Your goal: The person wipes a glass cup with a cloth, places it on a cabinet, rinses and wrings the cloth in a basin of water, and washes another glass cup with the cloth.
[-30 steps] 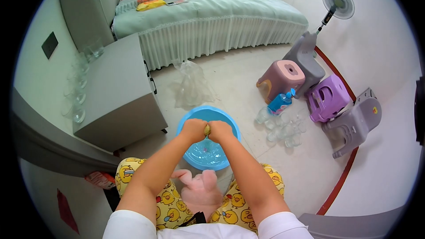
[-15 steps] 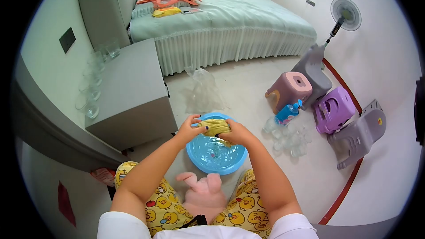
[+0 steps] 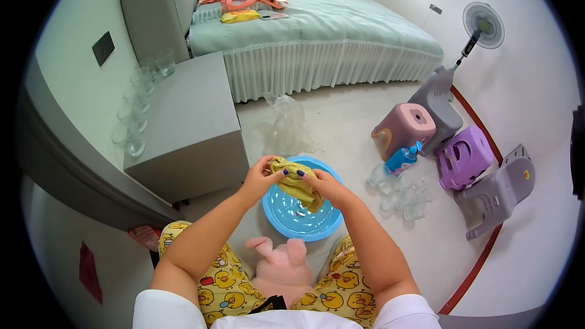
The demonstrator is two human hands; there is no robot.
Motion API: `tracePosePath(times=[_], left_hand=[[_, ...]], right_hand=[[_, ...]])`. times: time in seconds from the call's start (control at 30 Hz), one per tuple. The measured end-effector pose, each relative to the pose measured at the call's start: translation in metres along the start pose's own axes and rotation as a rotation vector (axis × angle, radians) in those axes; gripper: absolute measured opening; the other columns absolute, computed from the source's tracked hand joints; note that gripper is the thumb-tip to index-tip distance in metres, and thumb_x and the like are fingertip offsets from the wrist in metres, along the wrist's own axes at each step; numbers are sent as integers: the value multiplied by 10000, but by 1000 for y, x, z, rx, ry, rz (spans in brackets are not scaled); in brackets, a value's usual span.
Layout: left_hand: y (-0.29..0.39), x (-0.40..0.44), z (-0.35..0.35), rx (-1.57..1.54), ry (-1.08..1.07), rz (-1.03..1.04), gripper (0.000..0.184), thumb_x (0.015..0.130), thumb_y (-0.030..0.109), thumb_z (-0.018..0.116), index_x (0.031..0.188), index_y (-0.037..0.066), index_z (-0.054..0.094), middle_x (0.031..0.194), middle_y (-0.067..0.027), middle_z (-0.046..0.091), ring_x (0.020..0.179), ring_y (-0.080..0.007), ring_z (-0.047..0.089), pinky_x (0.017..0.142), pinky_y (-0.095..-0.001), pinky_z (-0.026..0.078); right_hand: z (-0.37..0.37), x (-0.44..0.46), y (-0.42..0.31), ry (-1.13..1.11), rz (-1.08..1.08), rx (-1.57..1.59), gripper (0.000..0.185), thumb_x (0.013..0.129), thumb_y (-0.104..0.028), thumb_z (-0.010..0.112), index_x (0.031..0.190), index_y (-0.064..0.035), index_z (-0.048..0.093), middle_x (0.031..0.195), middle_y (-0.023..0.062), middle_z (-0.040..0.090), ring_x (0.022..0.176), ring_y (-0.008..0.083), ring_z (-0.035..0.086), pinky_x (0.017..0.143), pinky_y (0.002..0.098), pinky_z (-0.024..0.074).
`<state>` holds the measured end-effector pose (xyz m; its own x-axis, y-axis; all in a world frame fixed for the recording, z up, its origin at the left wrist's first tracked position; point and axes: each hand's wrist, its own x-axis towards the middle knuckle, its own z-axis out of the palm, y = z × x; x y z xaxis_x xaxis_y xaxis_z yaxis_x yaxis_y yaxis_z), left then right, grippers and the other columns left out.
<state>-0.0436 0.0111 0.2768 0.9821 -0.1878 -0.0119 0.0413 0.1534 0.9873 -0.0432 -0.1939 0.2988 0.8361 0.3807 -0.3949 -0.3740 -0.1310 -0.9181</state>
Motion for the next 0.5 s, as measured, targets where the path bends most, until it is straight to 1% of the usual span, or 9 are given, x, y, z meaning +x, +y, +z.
tracePosePath(times=[0.07, 0.17, 0.23, 0.27, 0.33, 0.37, 0.4, 0.43, 0.5], left_hand=[[0, 3, -2, -6, 19, -50, 392, 793, 116, 654, 1128, 17, 475, 987, -82, 566, 887, -132, 561, 767, -246, 470], [2, 3, -2, -19, 45, -145, 343, 804, 148, 648, 1083, 30, 487, 945, -74, 580, 873, -131, 564, 746, -251, 468], [7, 1, 1, -27, 48, -190, 329, 806, 161, 644, 1068, 39, 488, 935, -71, 583, 868, -134, 565, 738, -265, 468], [11, -1, 4, -105, 81, -259, 316, 808, 169, 633, 1061, 51, 485, 950, -69, 580, 885, -141, 561, 744, -283, 467], [9, -2, 6, -184, 113, -328, 303, 811, 176, 623, 1055, 64, 482, 965, -67, 578, 903, -147, 558, 749, -302, 466], [4, -2, 5, -300, 82, -355, 295, 827, 196, 590, 1072, 70, 483, 1009, -70, 567, 937, -162, 545, 791, -322, 449], [1, -2, 5, -416, 51, -381, 292, 844, 216, 557, 1089, 76, 483, 1054, -73, 557, 972, -176, 532, 832, -341, 432], [-2, -1, 5, -416, 51, -381, 292, 844, 216, 557, 1089, 76, 483, 1054, -73, 557, 972, -176, 532, 832, -341, 432], [-3, -1, 6, -465, -20, -450, 329, 858, 273, 506, 1126, 85, 477, 1124, -80, 539, 1007, -193, 524, 881, -362, 413]], right_hand=[[-3, 1, 0, 22, 24, 57, 464, 803, -343, 633, 1080, 10, 514, 971, 89, 587, 876, 144, 556, 736, 286, 461], [-4, -2, -3, 15, 45, -45, 435, 812, -334, 631, 1056, 12, 528, 959, 87, 589, 881, 142, 557, 733, 289, 466], [-4, 0, 2, 36, 11, -30, 407, 792, -245, 656, 1070, 13, 507, 970, 87, 583, 888, 151, 559, 741, 294, 470], [-3, 0, 4, 38, 11, -29, 407, 792, -245, 656, 1070, 13, 507, 970, 87, 583, 888, 151, 559, 741, 294, 470], [0, -1, 5, 132, -154, 15, 400, 745, -107, 655, 1091, -3, 484, 980, 87, 572, 894, 162, 561, 748, 297, 473], [1, -3, 5, 132, -153, 15, 400, 745, -107, 655, 1091, -3, 484, 980, 87, 572, 894, 162, 561, 748, 297, 473], [5, -8, 2, 99, -162, 93, 415, 715, -53, 630, 1098, -13, 476, 982, 85, 568, 893, 166, 562, 747, 295, 473], [8, -11, 0, 66, -171, 172, 442, 685, 2, 604, 1105, -24, 468, 984, 83, 564, 892, 170, 562, 746, 292, 473], [13, -13, -3, 51, -180, 226, 452, 664, 26, 579, 1101, -29, 473, 977, 79, 563, 888, 169, 561, 745, 288, 472]])
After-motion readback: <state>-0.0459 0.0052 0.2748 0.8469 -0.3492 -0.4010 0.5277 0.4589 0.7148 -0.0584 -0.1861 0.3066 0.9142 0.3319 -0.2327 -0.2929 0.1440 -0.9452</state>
